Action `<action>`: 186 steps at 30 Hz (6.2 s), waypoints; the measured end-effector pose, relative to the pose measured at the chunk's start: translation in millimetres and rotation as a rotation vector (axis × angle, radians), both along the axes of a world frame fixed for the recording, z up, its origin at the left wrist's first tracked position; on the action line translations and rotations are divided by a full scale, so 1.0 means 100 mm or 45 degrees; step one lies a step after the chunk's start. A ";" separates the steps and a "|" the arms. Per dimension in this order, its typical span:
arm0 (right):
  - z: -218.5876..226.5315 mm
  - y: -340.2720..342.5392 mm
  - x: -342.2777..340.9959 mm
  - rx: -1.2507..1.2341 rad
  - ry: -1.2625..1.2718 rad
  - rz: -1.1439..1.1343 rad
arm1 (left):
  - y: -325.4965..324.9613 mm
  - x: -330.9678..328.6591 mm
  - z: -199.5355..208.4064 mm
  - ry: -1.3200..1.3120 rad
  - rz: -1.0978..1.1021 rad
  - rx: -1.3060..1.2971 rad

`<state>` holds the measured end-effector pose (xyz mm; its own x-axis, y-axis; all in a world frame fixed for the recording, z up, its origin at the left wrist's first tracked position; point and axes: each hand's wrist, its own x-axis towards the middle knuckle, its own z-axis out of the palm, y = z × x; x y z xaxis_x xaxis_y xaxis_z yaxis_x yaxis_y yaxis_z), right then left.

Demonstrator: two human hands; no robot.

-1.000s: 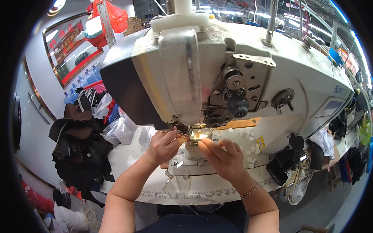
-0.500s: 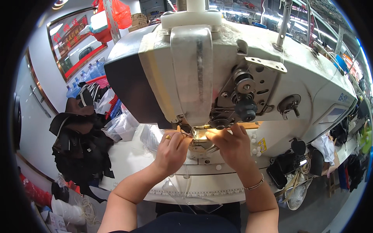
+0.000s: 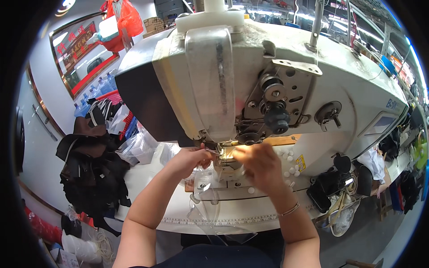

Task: Sew small labels and plastic parts onto shoe components using an industrial sewing machine.

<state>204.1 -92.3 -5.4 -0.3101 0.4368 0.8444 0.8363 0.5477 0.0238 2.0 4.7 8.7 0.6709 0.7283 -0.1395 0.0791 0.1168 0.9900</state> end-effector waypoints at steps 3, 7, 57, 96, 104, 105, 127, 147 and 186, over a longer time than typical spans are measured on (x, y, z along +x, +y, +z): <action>-0.15 -0.13 -0.18 0.125 -0.050 0.006 | -0.12 0.07 -0.10 -0.157 0.061 -0.200; -0.14 -0.17 -0.27 0.206 -0.198 -0.087 | -0.18 0.08 -0.13 -0.233 0.071 -0.192; 0.08 0.13 0.42 -0.196 -0.038 -0.058 | -0.25 0.00 -0.26 0.187 0.346 2.247; 0.03 0.06 0.14 -0.098 -0.072 -0.175 | -0.17 0.13 -0.43 -0.578 0.144 -0.192; 0.00 -0.04 -0.13 0.077 0.477 -0.192 | 0.04 -0.02 -0.24 -0.466 0.019 -0.313; -0.06 -0.15 -0.17 -0.100 0.617 -0.198 | 0.07 -0.02 -0.26 -0.433 -0.031 -0.295; 0.15 0.08 0.40 -1.159 1.258 0.208 | -0.27 0.11 -0.31 -0.652 0.197 -0.408; -0.59 1.11 1.12 -0.190 0.102 -0.149 | -0.70 0.46 -0.50 -0.870 0.760 -0.034; -0.15 -0.34 -1.35 -0.413 0.444 0.331 | -1.26 -1.00 -0.52 -0.736 0.841 0.102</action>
